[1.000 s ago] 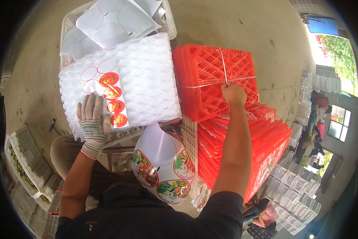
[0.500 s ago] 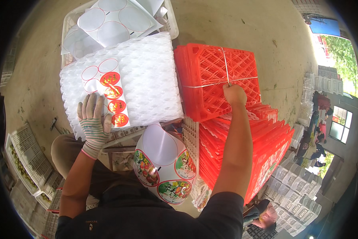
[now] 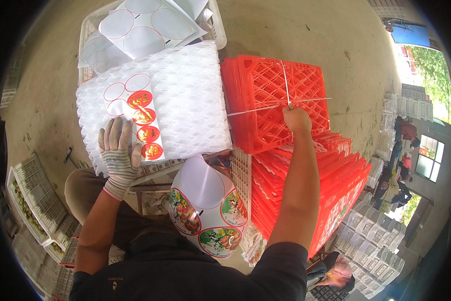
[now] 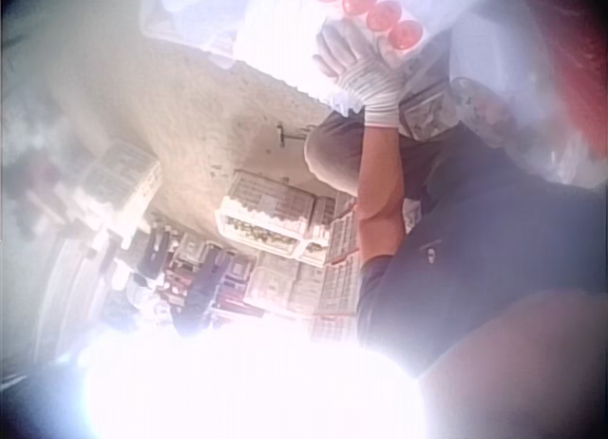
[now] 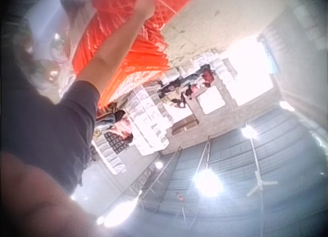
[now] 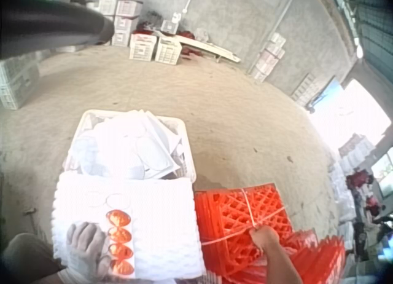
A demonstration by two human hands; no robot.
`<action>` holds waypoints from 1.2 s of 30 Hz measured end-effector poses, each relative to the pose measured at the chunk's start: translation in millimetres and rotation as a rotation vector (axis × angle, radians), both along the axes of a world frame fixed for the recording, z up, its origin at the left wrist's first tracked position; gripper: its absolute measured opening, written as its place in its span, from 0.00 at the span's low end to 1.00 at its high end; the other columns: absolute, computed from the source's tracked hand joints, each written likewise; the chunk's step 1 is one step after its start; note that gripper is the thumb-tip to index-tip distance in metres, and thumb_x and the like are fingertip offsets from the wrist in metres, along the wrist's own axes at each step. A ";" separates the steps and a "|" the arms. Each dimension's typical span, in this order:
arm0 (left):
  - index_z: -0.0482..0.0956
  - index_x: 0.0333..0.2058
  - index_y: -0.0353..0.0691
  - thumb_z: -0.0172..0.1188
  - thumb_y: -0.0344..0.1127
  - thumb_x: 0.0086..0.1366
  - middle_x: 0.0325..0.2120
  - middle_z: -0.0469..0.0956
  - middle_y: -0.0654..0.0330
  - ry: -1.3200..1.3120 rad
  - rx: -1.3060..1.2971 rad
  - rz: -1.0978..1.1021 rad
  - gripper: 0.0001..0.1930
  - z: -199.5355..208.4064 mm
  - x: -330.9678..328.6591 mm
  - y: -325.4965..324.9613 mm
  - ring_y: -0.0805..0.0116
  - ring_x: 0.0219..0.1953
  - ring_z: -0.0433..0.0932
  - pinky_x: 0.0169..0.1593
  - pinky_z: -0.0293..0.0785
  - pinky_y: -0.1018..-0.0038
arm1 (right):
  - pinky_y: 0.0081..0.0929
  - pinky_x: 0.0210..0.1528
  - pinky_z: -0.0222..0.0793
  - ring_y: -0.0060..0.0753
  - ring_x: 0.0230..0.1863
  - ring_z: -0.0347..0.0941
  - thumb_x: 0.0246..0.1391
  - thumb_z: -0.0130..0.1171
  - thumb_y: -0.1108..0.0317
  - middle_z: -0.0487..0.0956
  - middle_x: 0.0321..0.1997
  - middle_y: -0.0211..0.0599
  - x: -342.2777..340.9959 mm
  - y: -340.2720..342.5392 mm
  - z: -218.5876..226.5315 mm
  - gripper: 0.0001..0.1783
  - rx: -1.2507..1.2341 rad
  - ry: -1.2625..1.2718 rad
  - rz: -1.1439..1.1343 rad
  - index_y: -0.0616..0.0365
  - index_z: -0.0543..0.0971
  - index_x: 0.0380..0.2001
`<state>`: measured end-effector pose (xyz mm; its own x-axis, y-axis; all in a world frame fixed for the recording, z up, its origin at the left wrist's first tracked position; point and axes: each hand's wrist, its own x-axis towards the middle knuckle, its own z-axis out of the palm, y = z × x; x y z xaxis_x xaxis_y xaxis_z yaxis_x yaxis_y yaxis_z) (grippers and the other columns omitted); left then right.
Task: The person assembles red plastic crates by inserting white foam inserts and applying printed labels. They use a marker to write on the labels and then stack the completed crates.
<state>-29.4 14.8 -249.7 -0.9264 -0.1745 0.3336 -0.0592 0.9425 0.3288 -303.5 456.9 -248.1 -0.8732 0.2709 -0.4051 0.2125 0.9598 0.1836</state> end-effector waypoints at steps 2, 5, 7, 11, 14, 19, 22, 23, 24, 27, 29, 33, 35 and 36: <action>0.74 0.56 0.41 0.61 0.42 0.52 0.57 0.69 0.49 0.000 0.001 0.002 0.30 0.1 0.7 -0.3 0.49 0.62 0.65 0.65 0.54 0.49 | 0.51 0.52 0.73 0.59 0.51 0.78 0.59 0.44 0.45 0.82 0.46 0.59 -1.5 0.4 -0.8 0.32 -0.011 -0.029 0.003 0.63 0.83 0.42; 0.73 0.56 0.41 0.61 0.41 0.52 0.57 0.69 0.49 0.001 0.006 -0.003 0.30 -0.4 -0.7 0.8 0.49 0.62 0.65 0.65 0.54 0.49 | 0.51 0.52 0.73 0.60 0.51 0.78 0.59 0.44 0.44 0.81 0.47 0.60 -8.0 27.8 -21.0 0.32 0.010 -0.033 0.099 0.64 0.83 0.42; 0.73 0.56 0.40 0.61 0.41 0.53 0.57 0.69 0.49 0.005 0.009 -0.011 0.30 -1.0 -1.3 1.2 0.49 0.62 0.65 0.65 0.53 0.49 | 0.52 0.51 0.73 0.61 0.50 0.78 0.59 0.45 0.43 0.81 0.48 0.61 -10.7 46.1 -36.2 0.33 0.015 -0.031 0.130 0.64 0.82 0.42; 0.73 0.57 0.40 0.60 0.41 0.53 0.58 0.69 0.48 0.011 0.003 -0.010 0.30 -0.9 1.8 -0.6 0.48 0.62 0.65 0.65 0.54 0.48 | 0.53 0.50 0.72 0.62 0.48 0.78 0.60 0.48 0.39 0.80 0.48 0.60 9.0 15.0 -10.9 0.34 -0.066 0.078 0.076 0.62 0.82 0.41; 0.69 0.60 0.41 0.60 0.42 0.56 0.59 0.68 0.48 -0.010 -0.006 -0.015 0.32 -1.6 3.4 -0.8 0.46 0.63 0.65 0.66 0.53 0.47 | 0.51 0.49 0.74 0.57 0.49 0.79 0.59 0.48 0.36 0.83 0.46 0.54 16.0 -6.9 31.3 0.35 0.024 0.137 -0.019 0.60 0.83 0.42; 0.73 0.57 0.40 0.61 0.40 0.53 0.57 0.69 0.48 0.029 0.005 -0.021 0.30 -0.7 0.7 0.4 0.47 0.61 0.65 0.64 0.55 0.48 | 0.49 0.46 0.76 0.53 0.47 0.81 0.60 0.48 0.37 0.84 0.43 0.50 18.0 -12.4 47.2 0.34 0.176 0.106 0.078 0.58 0.84 0.41; 0.73 0.57 0.40 0.61 0.40 0.53 0.57 0.69 0.49 0.032 0.025 -0.018 0.30 -2.0 0.0 -0.3 0.48 0.61 0.66 0.65 0.55 0.48 | 0.48 0.45 0.77 0.52 0.46 0.82 0.59 0.48 0.38 0.84 0.42 0.49 13.7 -13.9 42.7 0.32 0.189 0.075 0.081 0.58 0.84 0.40; 0.73 0.56 0.40 0.61 0.40 0.53 0.57 0.69 0.49 0.031 0.025 -0.016 0.30 -1.0 -0.9 0.9 0.48 0.61 0.66 0.65 0.55 0.48 | 0.48 0.45 0.77 0.51 0.46 0.82 0.59 0.48 0.39 0.84 0.42 0.50 11.0 -10.9 38.9 0.32 0.186 0.071 0.081 0.58 0.85 0.40; 0.73 0.56 0.41 0.61 0.40 0.52 0.57 0.69 0.49 0.026 0.023 -0.012 0.30 -0.3 -0.5 1.7 0.48 0.61 0.66 0.64 0.55 0.48 | 0.48 0.45 0.77 0.51 0.45 0.82 0.59 0.48 0.39 0.85 0.41 0.50 10.1 -11.3 35.8 0.32 0.182 0.063 0.083 0.58 0.85 0.39; 0.73 0.56 0.41 0.61 0.40 0.52 0.57 0.69 0.49 0.026 -0.001 -0.005 0.30 1.5 -0.2 2.3 0.48 0.61 0.66 0.64 0.56 0.49 | 0.47 0.45 0.77 0.51 0.45 0.82 0.59 0.48 0.41 0.85 0.40 0.51 8.7 -14.2 30.6 0.31 0.160 0.062 0.075 0.58 0.85 0.37; 0.73 0.56 0.40 0.61 0.40 0.52 0.57 0.69 0.49 0.026 -0.008 -0.002 0.30 1.9 0.0 1.8 0.48 0.61 0.66 0.64 0.56 0.49 | 0.48 0.46 0.77 0.52 0.45 0.82 0.58 0.48 0.42 0.84 0.40 0.52 7.8 -17.7 31.4 0.30 0.133 0.054 0.072 0.59 0.85 0.37; 0.68 0.61 0.41 0.57 0.43 0.58 0.60 0.68 0.47 -0.009 0.010 -0.021 0.31 -3.3 3.2 -0.2 0.45 0.63 0.65 0.67 0.52 0.46 | 0.49 0.47 0.76 0.54 0.46 0.81 0.57 0.47 0.44 0.84 0.42 0.53 6.9 -12.7 24.2 0.30 0.092 0.051 0.070 0.60 0.85 0.38; 0.68 0.61 0.41 0.58 0.43 0.58 0.60 0.68 0.47 -0.016 0.004 -0.019 0.31 -4.0 2.6 0.4 0.46 0.63 0.65 0.67 0.52 0.46 | 0.48 0.48 0.75 0.54 0.47 0.80 0.57 0.48 0.43 0.83 0.43 0.55 4.1 -7.9 19.2 0.30 0.085 0.033 0.039 0.60 0.85 0.38; 0.68 0.61 0.41 0.58 0.43 0.58 0.60 0.68 0.47 -0.020 -0.001 -0.016 0.31 -3.6 2.8 0.6 0.46 0.63 0.65 0.67 0.52 0.46 | 0.48 0.48 0.74 0.54 0.47 0.80 0.57 0.48 0.43 0.82 0.44 0.56 2.2 -6.5 16.3 0.30 0.079 0.023 0.026 0.60 0.84 0.38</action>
